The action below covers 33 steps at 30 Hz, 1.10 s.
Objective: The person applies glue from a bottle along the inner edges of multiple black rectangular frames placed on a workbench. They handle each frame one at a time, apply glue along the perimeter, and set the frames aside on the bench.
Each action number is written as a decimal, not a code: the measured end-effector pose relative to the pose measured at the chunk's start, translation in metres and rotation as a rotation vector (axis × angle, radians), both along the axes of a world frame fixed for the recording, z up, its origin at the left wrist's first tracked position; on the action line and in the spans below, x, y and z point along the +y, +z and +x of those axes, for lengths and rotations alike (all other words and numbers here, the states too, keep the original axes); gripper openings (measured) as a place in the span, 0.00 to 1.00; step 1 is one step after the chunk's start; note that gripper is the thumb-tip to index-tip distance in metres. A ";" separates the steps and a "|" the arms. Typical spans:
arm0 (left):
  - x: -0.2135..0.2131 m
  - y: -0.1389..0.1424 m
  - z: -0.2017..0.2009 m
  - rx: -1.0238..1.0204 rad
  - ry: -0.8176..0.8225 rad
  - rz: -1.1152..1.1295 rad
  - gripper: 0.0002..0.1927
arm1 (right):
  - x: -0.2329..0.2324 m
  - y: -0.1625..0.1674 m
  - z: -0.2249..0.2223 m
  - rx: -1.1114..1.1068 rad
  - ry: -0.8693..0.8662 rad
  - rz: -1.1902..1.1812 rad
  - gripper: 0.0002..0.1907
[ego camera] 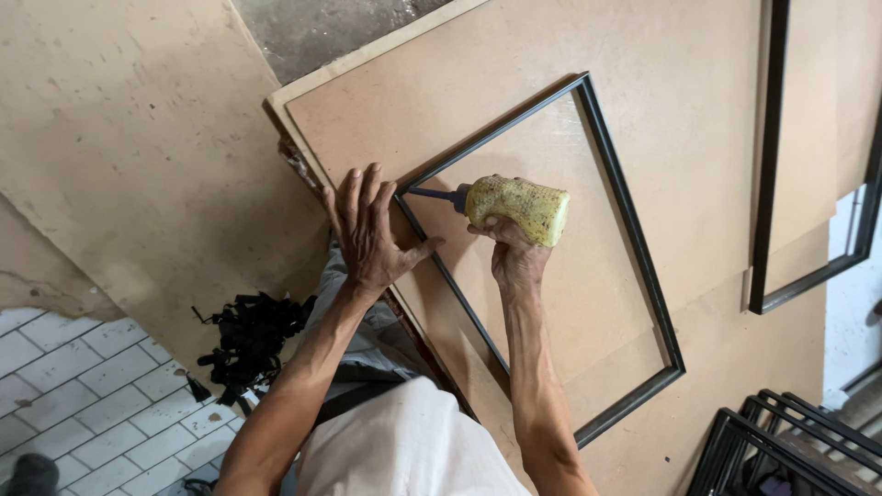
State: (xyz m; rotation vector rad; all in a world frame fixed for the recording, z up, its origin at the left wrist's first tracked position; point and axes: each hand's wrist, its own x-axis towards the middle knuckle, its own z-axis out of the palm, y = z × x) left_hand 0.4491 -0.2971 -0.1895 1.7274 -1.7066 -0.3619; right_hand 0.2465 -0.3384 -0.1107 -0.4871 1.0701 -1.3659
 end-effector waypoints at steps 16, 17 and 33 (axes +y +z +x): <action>0.002 0.007 -0.001 -0.044 -0.030 -0.010 0.52 | -0.058 -0.006 -0.078 0.189 -0.159 -0.176 0.23; 0.002 0.008 -0.001 -0.040 -0.034 -0.008 0.52 | -0.062 -0.006 -0.082 0.190 -0.183 -0.173 0.23; -0.004 0.011 0.000 -0.015 -0.059 -0.010 0.53 | -0.132 -0.001 -0.138 0.437 -0.325 -0.340 0.12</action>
